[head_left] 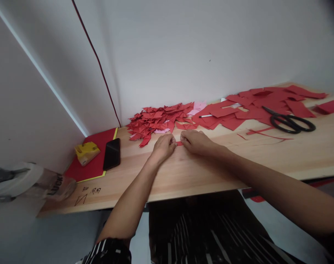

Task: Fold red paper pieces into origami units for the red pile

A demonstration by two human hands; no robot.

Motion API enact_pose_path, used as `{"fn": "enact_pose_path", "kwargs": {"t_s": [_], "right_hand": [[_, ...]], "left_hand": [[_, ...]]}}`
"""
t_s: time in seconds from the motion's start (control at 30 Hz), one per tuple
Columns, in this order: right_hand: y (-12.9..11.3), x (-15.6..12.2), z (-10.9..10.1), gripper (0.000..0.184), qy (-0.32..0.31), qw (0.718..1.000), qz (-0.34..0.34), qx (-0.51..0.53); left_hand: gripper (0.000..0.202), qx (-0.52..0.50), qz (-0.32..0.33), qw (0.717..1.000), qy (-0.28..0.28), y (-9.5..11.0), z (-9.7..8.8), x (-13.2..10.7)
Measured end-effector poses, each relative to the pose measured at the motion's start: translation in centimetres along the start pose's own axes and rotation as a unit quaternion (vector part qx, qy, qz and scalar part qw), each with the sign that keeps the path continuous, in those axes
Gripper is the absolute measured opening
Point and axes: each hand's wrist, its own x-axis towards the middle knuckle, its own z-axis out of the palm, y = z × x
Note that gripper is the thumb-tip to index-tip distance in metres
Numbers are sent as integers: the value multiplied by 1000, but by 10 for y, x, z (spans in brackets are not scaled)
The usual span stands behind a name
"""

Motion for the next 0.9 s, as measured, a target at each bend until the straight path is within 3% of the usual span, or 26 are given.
{"fn": "enact_pose_path", "kwargs": {"t_s": [0.33, 0.53, 0.73, 0.9], "right_hand": [[0, 0, 2, 8, 13, 1000, -9, -4], [1, 0, 2, 14, 6, 1000, -4, 1], [3, 1, 3, 19, 5, 1000, -5, 10], [7, -1, 0, 18, 0, 999, -29, 28]], "left_hand": [[15, 16, -17, 1000, 9, 4, 4, 0], [12, 3, -16, 1000, 6, 2, 4, 2], [3, -19, 19, 1000, -8, -3, -2, -4], [12, -37, 65, 997, -10, -9, -4, -7]]}}
